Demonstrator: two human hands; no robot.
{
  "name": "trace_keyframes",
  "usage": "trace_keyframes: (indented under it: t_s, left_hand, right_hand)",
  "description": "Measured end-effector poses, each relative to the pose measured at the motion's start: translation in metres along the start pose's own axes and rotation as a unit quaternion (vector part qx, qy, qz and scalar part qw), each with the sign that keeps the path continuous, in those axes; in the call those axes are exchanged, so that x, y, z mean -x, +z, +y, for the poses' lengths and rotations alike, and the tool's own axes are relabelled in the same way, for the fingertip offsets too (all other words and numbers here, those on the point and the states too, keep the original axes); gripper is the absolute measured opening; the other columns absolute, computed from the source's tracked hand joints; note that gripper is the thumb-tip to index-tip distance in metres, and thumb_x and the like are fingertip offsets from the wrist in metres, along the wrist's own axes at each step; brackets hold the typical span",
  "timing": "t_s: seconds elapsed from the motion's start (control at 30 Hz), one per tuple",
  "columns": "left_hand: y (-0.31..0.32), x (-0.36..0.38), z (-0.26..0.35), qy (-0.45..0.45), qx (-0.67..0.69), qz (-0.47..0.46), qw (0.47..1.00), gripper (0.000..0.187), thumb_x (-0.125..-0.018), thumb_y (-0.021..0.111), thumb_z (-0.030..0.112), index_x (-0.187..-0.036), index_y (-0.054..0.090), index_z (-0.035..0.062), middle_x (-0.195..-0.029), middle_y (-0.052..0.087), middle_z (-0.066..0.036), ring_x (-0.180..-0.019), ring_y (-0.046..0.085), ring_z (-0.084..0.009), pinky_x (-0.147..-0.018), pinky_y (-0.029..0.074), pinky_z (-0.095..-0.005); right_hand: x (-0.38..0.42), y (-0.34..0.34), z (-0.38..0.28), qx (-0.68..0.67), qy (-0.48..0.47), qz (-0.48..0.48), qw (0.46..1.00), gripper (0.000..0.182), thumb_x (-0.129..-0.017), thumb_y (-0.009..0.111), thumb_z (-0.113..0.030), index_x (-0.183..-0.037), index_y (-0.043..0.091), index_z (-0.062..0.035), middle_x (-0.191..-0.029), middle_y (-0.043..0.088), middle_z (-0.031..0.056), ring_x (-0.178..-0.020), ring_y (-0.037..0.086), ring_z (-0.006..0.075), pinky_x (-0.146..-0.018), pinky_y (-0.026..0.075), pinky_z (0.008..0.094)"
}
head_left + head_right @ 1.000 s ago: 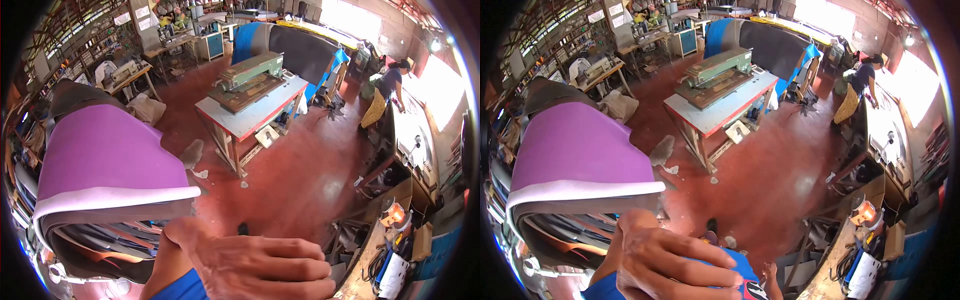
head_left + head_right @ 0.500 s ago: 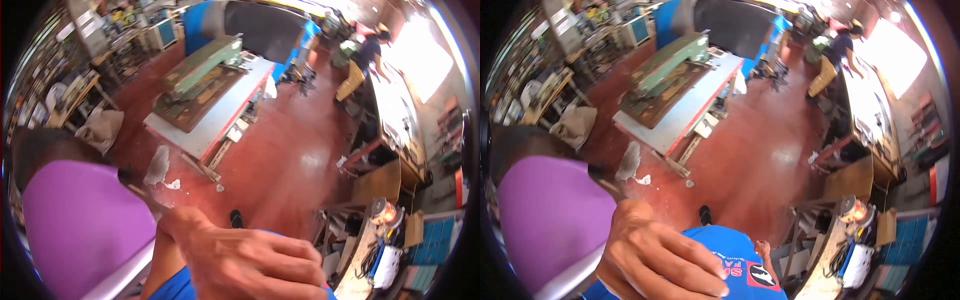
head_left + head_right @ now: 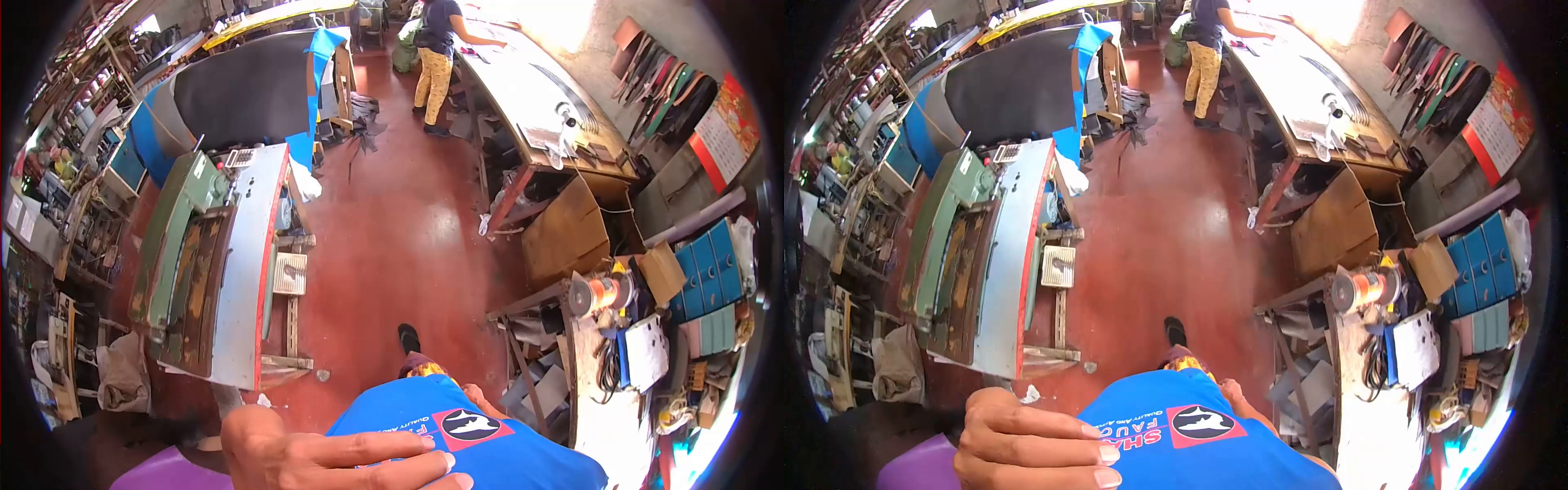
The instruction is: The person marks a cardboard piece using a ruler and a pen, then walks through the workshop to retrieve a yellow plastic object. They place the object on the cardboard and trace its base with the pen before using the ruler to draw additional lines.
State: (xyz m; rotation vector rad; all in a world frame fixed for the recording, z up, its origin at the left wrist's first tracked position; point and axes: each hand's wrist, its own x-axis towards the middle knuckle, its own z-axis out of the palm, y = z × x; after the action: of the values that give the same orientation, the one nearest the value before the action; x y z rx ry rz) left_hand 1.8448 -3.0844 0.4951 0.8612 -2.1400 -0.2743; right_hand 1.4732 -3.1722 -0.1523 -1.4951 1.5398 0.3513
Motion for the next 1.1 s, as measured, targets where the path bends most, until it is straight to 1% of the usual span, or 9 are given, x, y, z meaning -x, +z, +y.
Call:
trace_keyframes:
  t_s: [0.23, 0.3, 0.5, 0.57, 0.6, 0.63, 0.8, 1.0, 1.1]
  left_hand:
    - [0.009, -0.048, -0.126, 0.208, -0.064, -0.004, 0.976, 0.025, -0.083, 0.061, 0.006, -0.104, 0.064, -0.0074, -0.095, 0.067, -0.021, -0.079, 0.068, -0.0304, -0.070, 0.057, -0.0397]
    - [0.016, -0.071, -0.138, 0.080, 0.070, 0.094, 0.990, 0.029, -0.085, 0.061, 0.007, -0.110, 0.063, -0.0080, -0.093, 0.067, -0.020, -0.078, 0.068, -0.0285, -0.070, 0.057, -0.0383]
    - [0.026, -0.092, -0.194, 0.057, 0.147, 0.054, 0.986, 0.032, -0.090, 0.058, 0.006, -0.118, 0.063, -0.0080, -0.087, 0.059, -0.012, -0.075, 0.060, -0.0246, -0.070, 0.051, -0.0361]
    - [0.029, -0.094, -0.213, 0.074, 0.120, 0.147, 0.979, 0.034, -0.087, 0.058, 0.006, -0.118, 0.063, -0.0079, -0.091, 0.061, -0.014, -0.079, 0.062, -0.0270, -0.071, 0.053, -0.0378]
    - [0.034, -0.099, -0.228, 0.094, 0.094, 0.208, 0.969, 0.036, -0.085, 0.059, 0.007, -0.118, 0.063, -0.0078, -0.094, 0.062, -0.015, -0.081, 0.064, -0.0283, -0.072, 0.054, -0.0387]
    - [0.046, -0.105, -0.239, 0.128, 0.117, 0.253, 0.952, 0.037, -0.084, 0.060, 0.008, -0.117, 0.063, -0.0077, -0.095, 0.063, -0.016, -0.082, 0.065, -0.0290, -0.073, 0.054, -0.0392]
    - [0.054, -0.113, -0.277, 0.158, 0.137, 0.466, 0.859, 0.031, -0.077, 0.066, 0.012, -0.102, 0.064, -0.0062, -0.101, 0.066, -0.023, -0.083, 0.068, -0.0337, -0.074, 0.057, -0.0415]
    - [-0.079, -0.134, -0.305, 0.014, 0.219, -0.068, 0.973, 0.033, -0.077, 0.066, 0.013, -0.103, 0.062, -0.0071, -0.101, 0.067, -0.023, -0.084, 0.068, -0.0339, -0.073, 0.057, -0.0427]
    - [-0.076, -0.118, -0.344, 0.113, 0.218, -0.158, 0.956, 0.034, -0.079, 0.065, 0.014, -0.105, 0.062, -0.0075, -0.102, 0.067, -0.023, -0.085, 0.069, -0.0343, -0.074, 0.057, -0.0429]
  right_hand:
    - [-0.170, -0.072, -0.042, -0.031, -0.120, 0.017, 0.992, 0.028, -0.081, 0.065, -0.031, -0.094, 0.074, -0.0082, -0.085, 0.071, 0.0134, -0.075, 0.069, 0.0266, -0.066, 0.055, 0.0384]
    - [-0.149, -0.138, -0.126, -0.115, -0.118, -0.009, 0.986, 0.028, -0.084, 0.072, -0.022, -0.099, 0.065, 0.0011, -0.066, 0.062, 0.0080, -0.049, 0.058, 0.0166, -0.038, 0.045, 0.0274]
    - [-0.213, -0.199, -0.222, -0.054, -0.225, 0.035, 0.972, 0.025, -0.090, 0.064, -0.021, -0.106, 0.066, -0.0013, -0.068, 0.061, 0.0044, -0.049, 0.055, 0.0115, -0.041, 0.043, 0.0268]
    - [-0.219, -0.194, -0.247, -0.171, -0.088, -0.059, 0.980, 0.025, -0.092, 0.061, -0.020, -0.108, 0.066, -0.0018, -0.072, 0.063, 0.0052, -0.055, 0.058, 0.0115, -0.047, 0.048, 0.0293]
    - [-0.274, -0.179, -0.216, -0.458, 0.083, -0.209, 0.860, 0.025, -0.092, 0.062, -0.020, -0.109, 0.066, -0.0023, -0.077, 0.064, 0.0050, -0.064, 0.060, 0.0137, -0.054, 0.051, 0.0313]
    - [-0.217, -0.184, -0.248, -0.131, -0.106, -0.021, 0.985, 0.026, -0.091, 0.064, -0.024, -0.110, 0.067, -0.0064, -0.079, 0.063, 0.0054, -0.071, 0.062, 0.0191, -0.060, 0.053, 0.0327]
    - [-0.212, -0.151, -0.272, 0.149, -0.168, 0.072, 0.972, 0.034, -0.085, 0.061, -0.032, -0.103, 0.071, -0.0047, -0.100, 0.070, 0.0210, -0.097, 0.068, 0.0350, -0.084, 0.055, 0.0438]
    - [-0.184, -0.136, -0.281, -0.059, -0.050, 0.077, 0.994, 0.037, -0.086, 0.062, -0.033, -0.104, 0.070, -0.0022, -0.096, 0.071, 0.0197, -0.098, 0.067, 0.0351, -0.085, 0.054, 0.0433]
    - [-0.185, -0.120, -0.259, 0.012, -0.019, 0.033, 0.999, 0.037, -0.086, 0.062, -0.033, -0.104, 0.070, -0.0015, -0.096, 0.071, 0.0193, -0.095, 0.069, 0.0349, -0.080, 0.055, 0.0427]
